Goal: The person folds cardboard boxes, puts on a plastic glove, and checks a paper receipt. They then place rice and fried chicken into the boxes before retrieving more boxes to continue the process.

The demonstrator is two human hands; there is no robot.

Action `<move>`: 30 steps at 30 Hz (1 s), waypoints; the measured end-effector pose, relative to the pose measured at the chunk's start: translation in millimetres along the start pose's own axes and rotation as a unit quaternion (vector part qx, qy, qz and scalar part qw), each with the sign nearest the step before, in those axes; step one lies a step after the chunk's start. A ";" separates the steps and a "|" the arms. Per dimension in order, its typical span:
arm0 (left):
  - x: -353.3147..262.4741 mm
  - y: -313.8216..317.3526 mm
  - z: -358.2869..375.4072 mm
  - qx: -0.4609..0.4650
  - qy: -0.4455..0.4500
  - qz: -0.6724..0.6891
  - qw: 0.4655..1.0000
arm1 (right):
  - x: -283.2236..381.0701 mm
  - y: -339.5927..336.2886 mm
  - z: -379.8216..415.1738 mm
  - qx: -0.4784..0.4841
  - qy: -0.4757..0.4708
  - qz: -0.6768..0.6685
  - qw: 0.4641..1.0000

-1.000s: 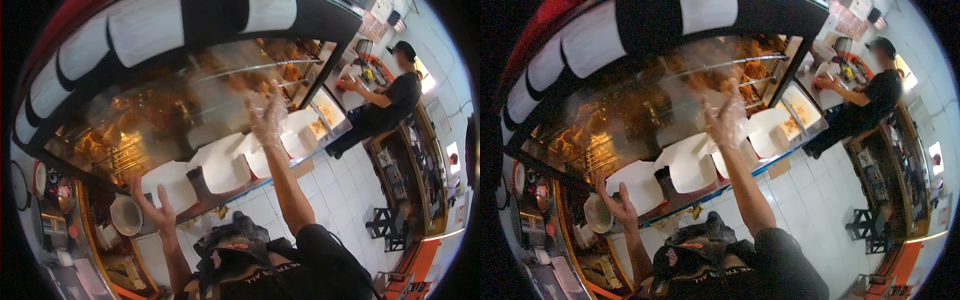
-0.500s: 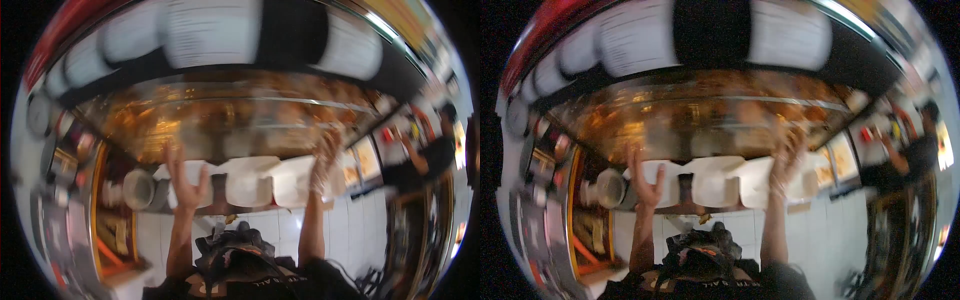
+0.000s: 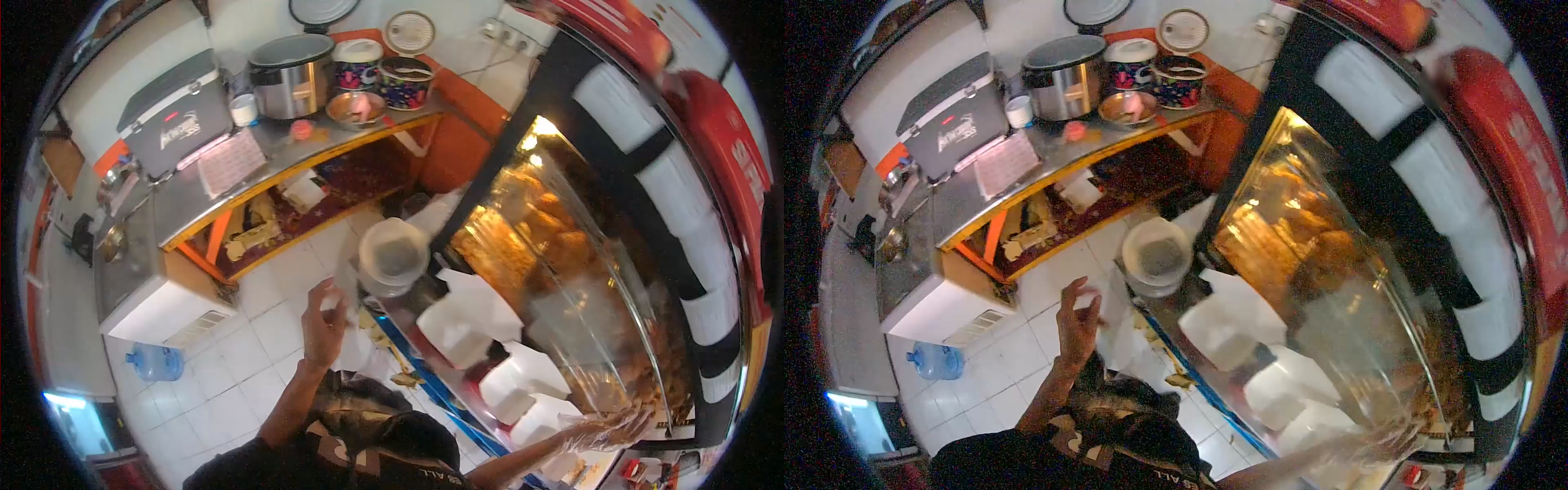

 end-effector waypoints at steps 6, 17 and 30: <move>36.3 -103.3 -83.4 0.021 0.143 -0.029 0.989 | 231.8 92.5 236.7 0.306 0.110 -0.383 0.865; 206.0 -138.7 -305.3 0.056 0.152 -0.061 0.985 | 419.5 246.4 450.0 0.467 0.088 -0.409 0.779; 477.2 -98.2 -614.5 0.093 0.137 -0.178 0.970 | 535.8 602.6 550.6 0.570 0.237 -0.381 0.688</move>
Point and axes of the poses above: each hand's wrist, its own z-axis away from the middle knuckle, its own y-axis out of the palm, x = y × z, the point moved 9 cm from there along -z, towards the middle knuckle, and after that the axes turned 14 degrees about y, right-handed, at the moved point
